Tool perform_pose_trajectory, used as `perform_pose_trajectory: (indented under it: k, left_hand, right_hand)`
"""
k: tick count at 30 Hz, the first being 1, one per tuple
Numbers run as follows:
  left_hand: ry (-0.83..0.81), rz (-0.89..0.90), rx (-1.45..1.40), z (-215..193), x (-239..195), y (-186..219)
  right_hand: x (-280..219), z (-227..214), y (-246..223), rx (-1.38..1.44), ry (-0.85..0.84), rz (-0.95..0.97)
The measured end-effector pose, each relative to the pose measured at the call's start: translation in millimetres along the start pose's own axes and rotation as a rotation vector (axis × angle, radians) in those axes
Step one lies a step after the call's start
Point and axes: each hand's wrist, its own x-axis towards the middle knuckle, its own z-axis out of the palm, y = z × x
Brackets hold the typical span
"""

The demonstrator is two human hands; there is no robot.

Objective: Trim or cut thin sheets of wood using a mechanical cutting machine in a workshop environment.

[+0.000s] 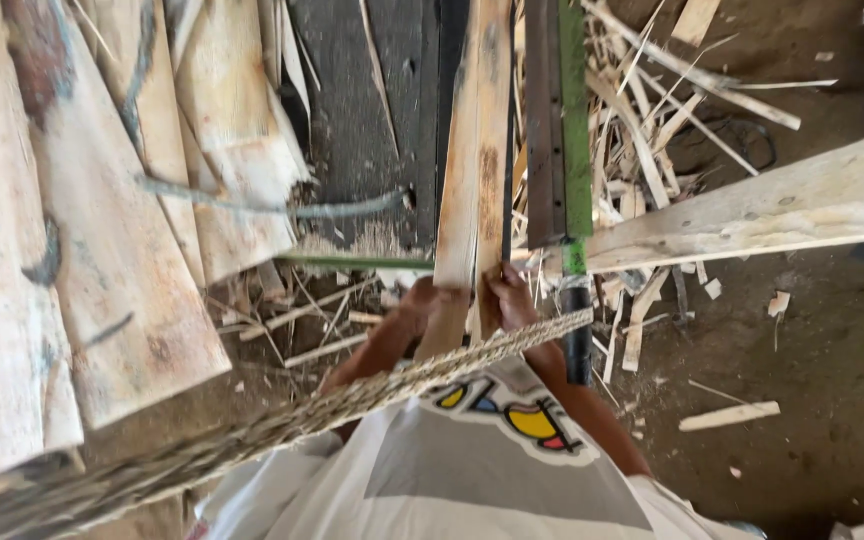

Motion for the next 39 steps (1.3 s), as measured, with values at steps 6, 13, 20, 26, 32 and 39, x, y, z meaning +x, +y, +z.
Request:
perform_pose_trajectory:
  k: [6,13,20,26,32,39]
  left_hand:
    - [-0.051,-0.422,-0.227,-1.0,-11.9,15.5]
    - [0.188,-0.166,0.111,21.9,-32.1,31.5]
    - [0.135,0.039,-0.235,35.7,-14.2,26.5]
    - [0.204,-0.059,0.543,38.5,-13.2,51.9]
    - [0.467,0.227,0.612,49.6,-6.5,63.3]
    - [0.497,0.252,0.701,78.3,12.3,71.7]
  right_hand:
    - [-7.5,18.6,-14.5,-0.114,0.169,0.202]
    - [-22.4,41.7,-46.6,-0.152,0.181,0.189]
    - [-19.7,32.4,-50.8,-1.019,0.299,0.171]
    - [-79.6,16.5,-139.4,0.122,0.322,0.096]
    - [-146.7,59.0,-211.9,-0.124,-0.009,0.042]
    - [-155.9,76.9,-233.7,-0.164,-0.134,-0.005]
